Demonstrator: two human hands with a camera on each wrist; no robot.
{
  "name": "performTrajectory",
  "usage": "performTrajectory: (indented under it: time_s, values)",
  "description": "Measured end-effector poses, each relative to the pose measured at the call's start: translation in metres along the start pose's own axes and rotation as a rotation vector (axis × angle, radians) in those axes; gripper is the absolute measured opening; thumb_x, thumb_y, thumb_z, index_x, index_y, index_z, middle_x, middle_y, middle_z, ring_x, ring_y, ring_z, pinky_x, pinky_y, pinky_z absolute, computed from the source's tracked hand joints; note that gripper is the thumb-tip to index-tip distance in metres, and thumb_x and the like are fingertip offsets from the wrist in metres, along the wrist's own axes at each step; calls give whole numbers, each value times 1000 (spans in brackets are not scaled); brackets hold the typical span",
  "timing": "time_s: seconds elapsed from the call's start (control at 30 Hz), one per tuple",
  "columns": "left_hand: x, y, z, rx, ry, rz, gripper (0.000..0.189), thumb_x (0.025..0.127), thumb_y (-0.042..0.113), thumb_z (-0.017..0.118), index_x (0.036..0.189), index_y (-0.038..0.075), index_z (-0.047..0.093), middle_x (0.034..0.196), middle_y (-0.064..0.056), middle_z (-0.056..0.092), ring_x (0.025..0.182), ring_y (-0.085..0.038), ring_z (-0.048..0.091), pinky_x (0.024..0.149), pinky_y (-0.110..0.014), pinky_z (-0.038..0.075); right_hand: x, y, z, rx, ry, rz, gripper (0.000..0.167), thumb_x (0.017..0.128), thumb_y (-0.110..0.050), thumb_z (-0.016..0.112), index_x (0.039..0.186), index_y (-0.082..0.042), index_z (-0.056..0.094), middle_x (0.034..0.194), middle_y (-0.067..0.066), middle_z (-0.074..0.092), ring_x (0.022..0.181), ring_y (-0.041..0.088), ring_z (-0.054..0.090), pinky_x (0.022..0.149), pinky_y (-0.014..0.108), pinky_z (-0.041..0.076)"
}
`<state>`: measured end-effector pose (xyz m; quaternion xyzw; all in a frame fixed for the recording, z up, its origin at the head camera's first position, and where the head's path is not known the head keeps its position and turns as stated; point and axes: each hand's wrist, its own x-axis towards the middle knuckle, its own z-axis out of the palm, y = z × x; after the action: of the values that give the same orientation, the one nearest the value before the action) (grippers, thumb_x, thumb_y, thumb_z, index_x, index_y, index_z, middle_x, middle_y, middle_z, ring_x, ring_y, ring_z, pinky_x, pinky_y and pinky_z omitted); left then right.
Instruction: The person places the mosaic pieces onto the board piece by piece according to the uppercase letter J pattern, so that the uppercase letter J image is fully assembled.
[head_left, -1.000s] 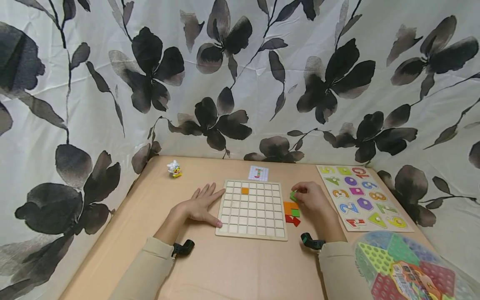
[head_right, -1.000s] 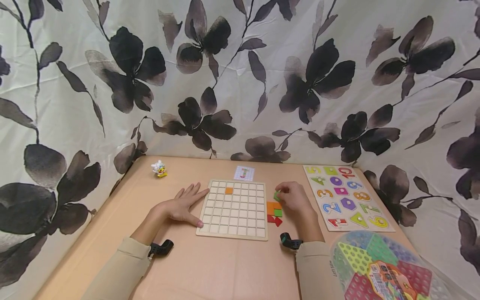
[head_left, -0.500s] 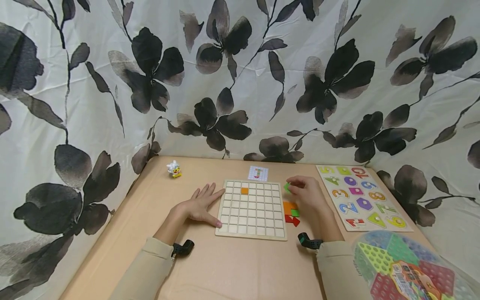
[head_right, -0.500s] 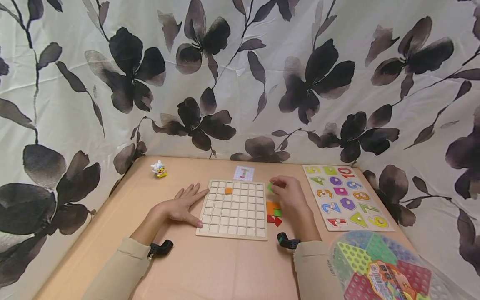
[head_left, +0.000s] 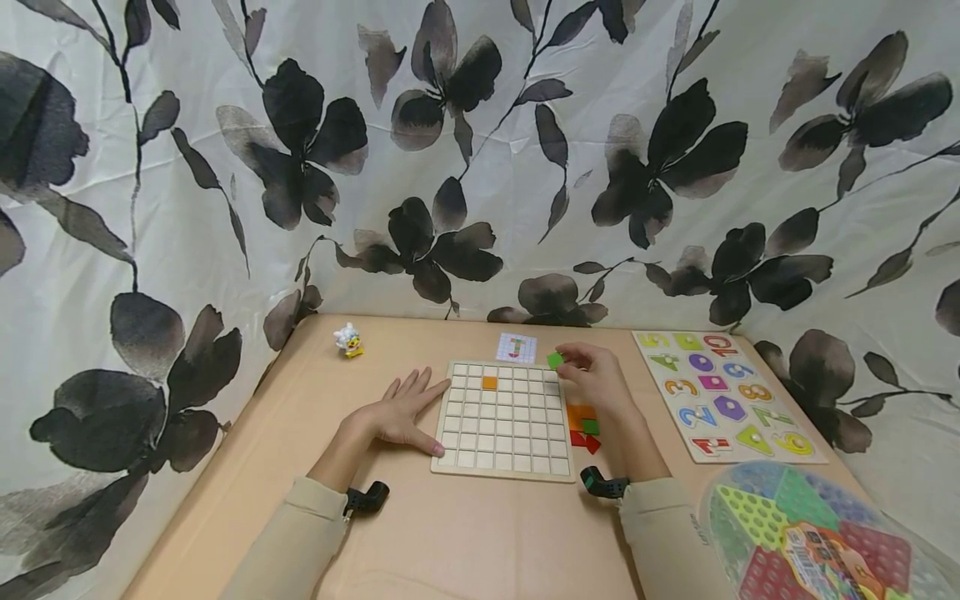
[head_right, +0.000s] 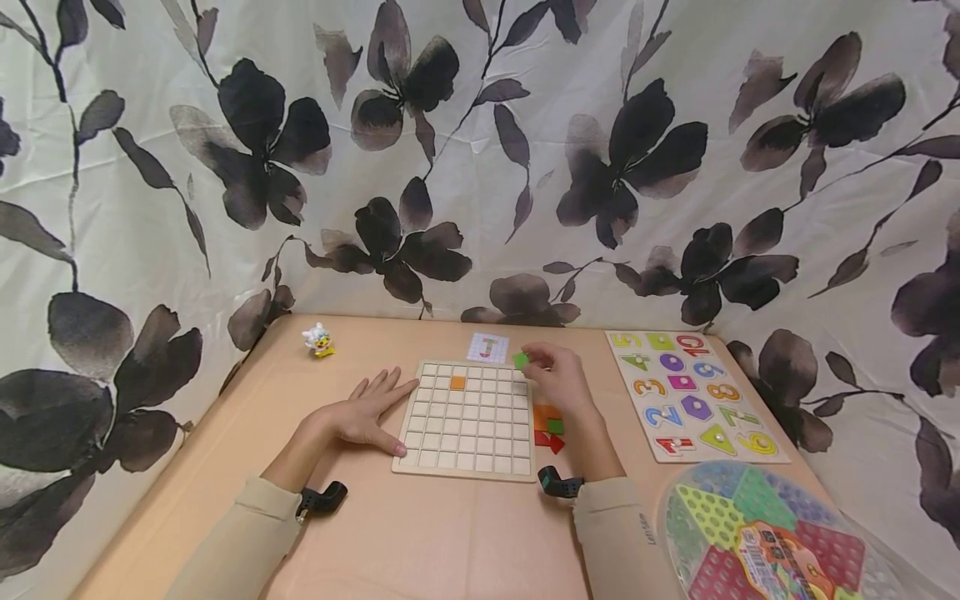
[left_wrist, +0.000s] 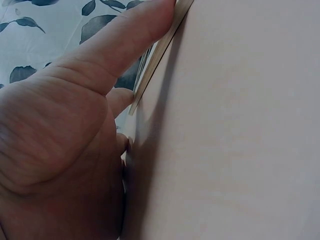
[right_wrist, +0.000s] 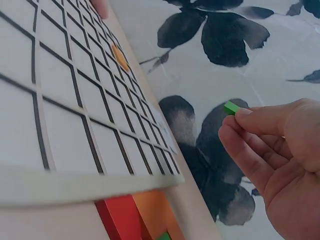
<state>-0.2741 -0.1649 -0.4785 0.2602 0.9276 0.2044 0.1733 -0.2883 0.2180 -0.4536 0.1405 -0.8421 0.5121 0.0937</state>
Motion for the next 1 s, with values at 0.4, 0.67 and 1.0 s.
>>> performTrajectory:
  time_s: [0.4,0.67,1.0]
  values:
    - [0,1,0,-4,5,1,126,73,68,84,169,25,16,174,-21,-8,162,-40,-12,128,-62,-8,3,-7,26,-34,-26,-48,26,94,-2,75,120,1,74,100,15,73,88,24,66,75,18,55]
    - [0,0,0,-8,6,2,126,72,68,85,169,25,17,174,-21,-7,162,-40,-11,128,-63,-8,5,-5,42,-33,-27,-37,28,91,-1,78,118,4,74,95,15,72,82,21,65,71,20,54]
    - [0,0,0,-6,-1,-4,126,72,69,84,169,25,16,174,-20,-8,162,-39,-12,128,-62,-8,5,-8,59,-39,-20,52,25,91,-1,78,116,1,75,94,13,70,82,21,63,70,20,52]
